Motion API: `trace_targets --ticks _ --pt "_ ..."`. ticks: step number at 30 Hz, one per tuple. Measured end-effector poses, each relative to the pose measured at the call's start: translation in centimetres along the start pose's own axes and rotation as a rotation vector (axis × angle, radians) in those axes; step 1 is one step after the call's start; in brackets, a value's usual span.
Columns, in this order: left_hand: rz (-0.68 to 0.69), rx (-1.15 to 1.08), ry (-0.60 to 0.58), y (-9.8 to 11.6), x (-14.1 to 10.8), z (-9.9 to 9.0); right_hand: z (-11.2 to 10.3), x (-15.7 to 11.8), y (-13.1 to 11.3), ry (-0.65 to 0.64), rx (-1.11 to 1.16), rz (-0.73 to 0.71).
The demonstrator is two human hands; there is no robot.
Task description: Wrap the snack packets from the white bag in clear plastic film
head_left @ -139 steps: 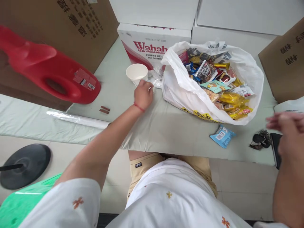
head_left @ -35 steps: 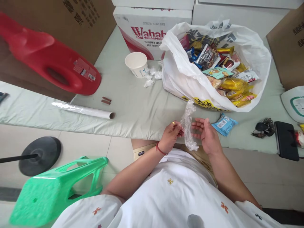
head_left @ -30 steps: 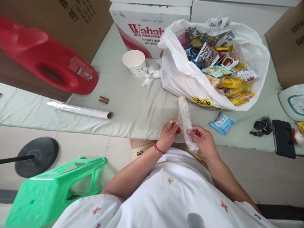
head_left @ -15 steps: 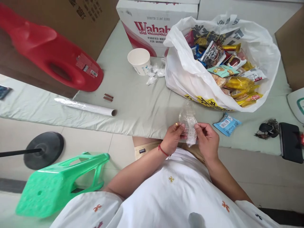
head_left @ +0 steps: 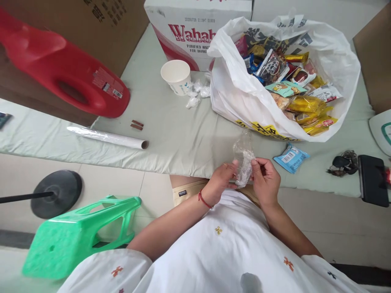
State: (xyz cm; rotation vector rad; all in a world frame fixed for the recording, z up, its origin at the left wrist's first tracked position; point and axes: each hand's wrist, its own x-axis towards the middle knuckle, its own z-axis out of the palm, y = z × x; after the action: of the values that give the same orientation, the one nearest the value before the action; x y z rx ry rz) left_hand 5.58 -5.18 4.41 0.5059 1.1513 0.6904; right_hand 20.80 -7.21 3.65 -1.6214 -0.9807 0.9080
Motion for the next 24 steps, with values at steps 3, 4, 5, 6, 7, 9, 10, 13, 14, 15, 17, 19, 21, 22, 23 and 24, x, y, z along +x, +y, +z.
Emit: trace_targets --ticks 3,4,5,6,7,9,10,13,14,15,17,19,21,22,23,24 --pt "0.059 -0.081 -0.034 0.0 0.0 0.2 -0.1 -0.1 0.2 -0.029 0.008 -0.022" --pt "0.074 -0.155 -0.036 0.1 -0.1 0.2 -0.1 0.0 0.3 -0.049 0.099 0.027" --pt "0.08 -0.229 -0.044 0.2 -0.1 0.1 -0.2 0.2 0.5 -0.071 0.223 0.103" --pt "0.075 -0.289 -0.064 0.3 -0.2 0.1 -0.2 0.4 0.6 -0.091 0.355 0.196" --pt "0.066 -0.327 -0.091 0.5 -0.3 0.1 -0.2 0.5 0.7 -0.108 0.476 0.295" --pt "0.053 -0.334 -0.147 0.7 -0.5 0.1 0.0 0.6 0.8 -0.149 0.622 0.471" --pt "0.06 -0.307 -0.161 0.7 -0.6 0.2 0.1 0.6 0.8 -0.187 0.642 0.533" --pt "0.133 -0.136 -0.117 0.2 -0.4 0.5 1.0 0.4 0.4 -0.263 0.609 0.57" --pt "0.167 -0.077 -0.082 -0.1 -0.2 0.6 1.3 0.4 0.3 -0.244 0.586 0.538" --pt "0.2 -0.029 -0.044 -0.4 -0.1 0.5 1.6 0.5 0.2 -0.202 0.563 0.496" --pt "0.251 0.03 0.014 -0.8 0.1 0.3 1.9 0.7 0.3 -0.107 0.529 0.426" --pt "0.269 0.06 0.041 -0.9 0.0 -0.2 1.9 1.0 0.4 -0.071 0.526 0.397" --pt "0.268 0.079 0.072 -0.7 -0.2 -0.9 1.8 1.2 0.5 -0.07 0.536 0.387" --pt "0.273 0.086 0.101 -0.5 -0.3 -1.3 1.8 1.3 0.5 -0.064 0.536 0.379" --pt "0.282 0.095 0.139 -0.2 -0.3 -1.6 1.8 1.3 0.6 -0.055 0.529 0.37" --pt "0.289 0.107 0.17 0.2 -0.2 -1.9 1.8 1.3 0.6 -0.047 0.515 0.361"
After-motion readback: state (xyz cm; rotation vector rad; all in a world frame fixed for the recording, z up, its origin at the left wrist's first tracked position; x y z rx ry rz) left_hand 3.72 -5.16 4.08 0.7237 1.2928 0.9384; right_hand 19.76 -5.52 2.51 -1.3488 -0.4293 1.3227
